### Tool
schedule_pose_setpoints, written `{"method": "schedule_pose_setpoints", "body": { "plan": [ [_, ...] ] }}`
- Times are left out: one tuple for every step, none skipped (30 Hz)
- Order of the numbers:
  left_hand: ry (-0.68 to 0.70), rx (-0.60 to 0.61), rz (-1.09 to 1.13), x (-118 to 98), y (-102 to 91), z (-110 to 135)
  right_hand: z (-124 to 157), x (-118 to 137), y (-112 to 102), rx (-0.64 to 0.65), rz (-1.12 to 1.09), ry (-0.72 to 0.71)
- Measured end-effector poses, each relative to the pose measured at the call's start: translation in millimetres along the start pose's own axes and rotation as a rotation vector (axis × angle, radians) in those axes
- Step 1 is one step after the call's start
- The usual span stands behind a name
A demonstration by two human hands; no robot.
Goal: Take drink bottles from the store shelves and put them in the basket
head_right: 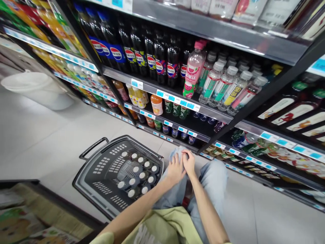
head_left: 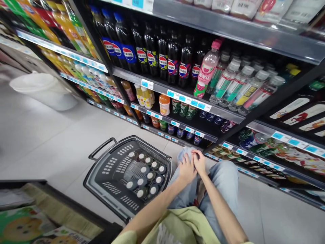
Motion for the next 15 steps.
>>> {"method": "schedule_pose_setpoints", "body": {
  "plan": [
    [-0.026,-0.007,-0.033,-11,4.9,-5,-3,-7,-4,-0.003,-0.021,0.032],
    [-0.043,-0.006,-0.054,-19,8.4,-11,-6,-14,-10,-0.008,-0.036,0.061],
    [-0.048,0.001,-0.068,-26,10.4,-18,-9,-20,-15,-0.017,-0.042,0.087],
    [-0.044,0.013,-0.075,-31,11.2,-24,-12,-27,-21,-0.032,-0.036,0.108],
    [-0.037,0.03,-0.077,-35,10.9,-32,-15,-33,-27,-0.046,-0.019,0.123],
    [-0.028,0.046,-0.071,-38,9.9,-38,-17,-38,-32,-0.062,0.004,0.132],
    [-0.014,0.061,-0.057,-40,8.3,-45,-19,-42,-36,-0.076,0.03,0.136],
    [0.002,0.073,-0.038,-42,6.3,-50,-20,-45,-40,-0.086,0.055,0.135],
    [0.015,0.078,-0.017,-43,4.0,-55,-20,-48,-42,-0.092,0.076,0.132],
    [0.028,0.083,0.001,-44,1.7,-58,-19,-50,-44,-0.092,0.097,0.128],
    [0.039,0.088,0.011,-44,-0.6,-61,-19,-51,-44,-0.086,0.117,0.124],
    [0.046,0.093,0.018,-44,-2.9,-63,-19,-53,-44,-0.074,0.134,0.12],
    [0.048,0.095,0.023,-44,-5.3,-64,-20,-53,-44,-0.058,0.148,0.116],
    [0.047,0.096,0.029,-43,-7.7,-65,-23,-53,-43,-0.042,0.161,0.114],
    [0.041,0.099,0.038,-42,-10.1,-66,-27,-53,-42,-0.025,0.17,0.112]
  ]
}}
Point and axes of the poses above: each hand's wrist, its own z-axis away from the middle knuckle, its own y-axis out of the palm, x = y × z, the point moved 4 cm from there along -z, towards the middle knuckle, and after that the axes turned 3 degrees about x, right-handed, at the moved point
